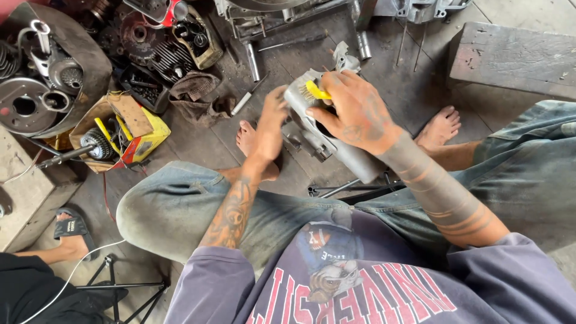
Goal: Cleaning a motorcycle engine component with a small brush while sitting on the floor.
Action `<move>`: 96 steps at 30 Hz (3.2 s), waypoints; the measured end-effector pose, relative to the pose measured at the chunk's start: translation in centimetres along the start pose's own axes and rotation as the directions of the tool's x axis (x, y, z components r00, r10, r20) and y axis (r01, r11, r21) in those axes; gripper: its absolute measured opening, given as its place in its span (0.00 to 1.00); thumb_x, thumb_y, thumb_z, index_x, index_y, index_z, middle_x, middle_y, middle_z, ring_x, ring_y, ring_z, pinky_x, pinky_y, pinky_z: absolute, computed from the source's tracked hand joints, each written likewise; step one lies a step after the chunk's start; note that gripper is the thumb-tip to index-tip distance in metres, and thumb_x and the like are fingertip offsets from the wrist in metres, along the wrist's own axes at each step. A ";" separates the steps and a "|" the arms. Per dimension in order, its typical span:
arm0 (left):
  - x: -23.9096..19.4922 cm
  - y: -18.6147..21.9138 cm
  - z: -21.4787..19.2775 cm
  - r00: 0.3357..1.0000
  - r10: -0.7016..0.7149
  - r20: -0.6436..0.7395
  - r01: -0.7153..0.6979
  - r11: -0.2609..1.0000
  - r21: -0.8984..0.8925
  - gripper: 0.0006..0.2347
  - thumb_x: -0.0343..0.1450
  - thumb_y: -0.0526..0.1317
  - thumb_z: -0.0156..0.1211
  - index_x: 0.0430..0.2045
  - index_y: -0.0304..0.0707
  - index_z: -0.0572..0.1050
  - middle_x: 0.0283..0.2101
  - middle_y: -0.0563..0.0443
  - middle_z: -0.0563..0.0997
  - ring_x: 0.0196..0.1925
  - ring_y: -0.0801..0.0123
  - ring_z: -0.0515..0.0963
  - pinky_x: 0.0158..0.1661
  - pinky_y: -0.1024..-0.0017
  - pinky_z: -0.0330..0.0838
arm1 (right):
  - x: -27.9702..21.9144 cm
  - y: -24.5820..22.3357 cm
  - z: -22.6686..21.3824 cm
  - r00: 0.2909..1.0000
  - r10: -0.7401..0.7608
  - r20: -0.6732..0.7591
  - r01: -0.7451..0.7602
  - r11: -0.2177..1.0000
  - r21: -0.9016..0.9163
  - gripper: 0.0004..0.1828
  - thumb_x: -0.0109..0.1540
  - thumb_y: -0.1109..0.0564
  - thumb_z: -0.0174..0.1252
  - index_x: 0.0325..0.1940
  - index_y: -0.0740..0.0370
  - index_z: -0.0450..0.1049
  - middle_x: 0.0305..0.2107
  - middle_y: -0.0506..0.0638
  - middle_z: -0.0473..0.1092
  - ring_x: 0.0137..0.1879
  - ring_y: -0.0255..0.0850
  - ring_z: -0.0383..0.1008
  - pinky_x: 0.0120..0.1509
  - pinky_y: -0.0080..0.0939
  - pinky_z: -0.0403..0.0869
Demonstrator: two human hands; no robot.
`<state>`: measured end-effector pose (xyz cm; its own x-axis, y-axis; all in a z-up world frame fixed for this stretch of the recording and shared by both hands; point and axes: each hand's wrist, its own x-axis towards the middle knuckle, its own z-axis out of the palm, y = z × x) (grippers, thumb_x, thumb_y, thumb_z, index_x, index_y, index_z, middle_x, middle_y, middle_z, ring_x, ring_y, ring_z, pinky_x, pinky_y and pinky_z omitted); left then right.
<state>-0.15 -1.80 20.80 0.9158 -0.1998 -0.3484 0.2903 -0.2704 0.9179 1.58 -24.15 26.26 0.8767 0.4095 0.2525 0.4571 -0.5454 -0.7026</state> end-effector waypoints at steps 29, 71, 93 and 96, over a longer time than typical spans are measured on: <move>4.8 0.0 -1.8 0.987 0.082 -0.141 -0.141 0.862 -0.487 0.16 0.67 0.48 0.62 0.40 0.36 0.82 0.35 0.52 0.81 0.39 0.70 0.78 0.46 0.72 0.71 | 2.0 0.7 -8.4 0.908 0.112 0.405 -0.357 0.712 0.604 0.08 0.73 0.55 0.37 0.45 0.59 0.60 0.31 0.44 0.59 0.37 0.31 0.54 0.45 0.30 0.58; 5.1 1.3 0.4 0.950 0.290 0.115 -0.233 0.905 -0.357 0.12 0.71 0.42 0.52 0.40 0.34 0.78 0.37 0.51 0.79 0.40 0.71 0.74 0.46 0.74 0.68 | -0.5 0.4 -5.5 0.886 -0.162 0.435 0.139 0.987 0.084 0.04 0.61 0.55 0.64 0.31 0.50 0.81 0.27 0.40 0.66 0.40 0.37 0.59 0.62 0.50 0.48; 6.2 1.4 -0.4 0.948 0.306 0.091 -0.257 0.902 -0.347 0.14 0.70 0.44 0.50 0.38 0.33 0.78 0.38 0.47 0.80 0.42 0.65 0.75 0.50 0.70 0.68 | 0.3 3.6 -6.0 0.942 -0.154 0.298 0.224 0.950 -0.215 0.05 0.63 0.52 0.67 0.33 0.47 0.80 0.33 0.37 0.71 0.43 0.39 0.59 0.65 0.52 0.48; 6.2 1.4 -0.4 0.949 0.305 0.080 -0.256 0.895 -0.365 0.14 0.70 0.44 0.50 0.39 0.33 0.78 0.37 0.48 0.79 0.41 0.67 0.75 0.49 0.72 0.69 | 0.7 1.8 -5.9 0.912 -0.219 0.348 0.252 0.966 -0.050 0.04 0.62 0.50 0.65 0.32 0.45 0.82 0.28 0.39 0.70 0.43 0.37 0.61 0.64 0.51 0.47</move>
<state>6.02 -3.04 19.97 0.9354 -0.3475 -0.0662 0.1263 0.1531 0.9801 3.85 -29.13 29.08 0.6466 0.7473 0.1530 0.6701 -0.4606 -0.5821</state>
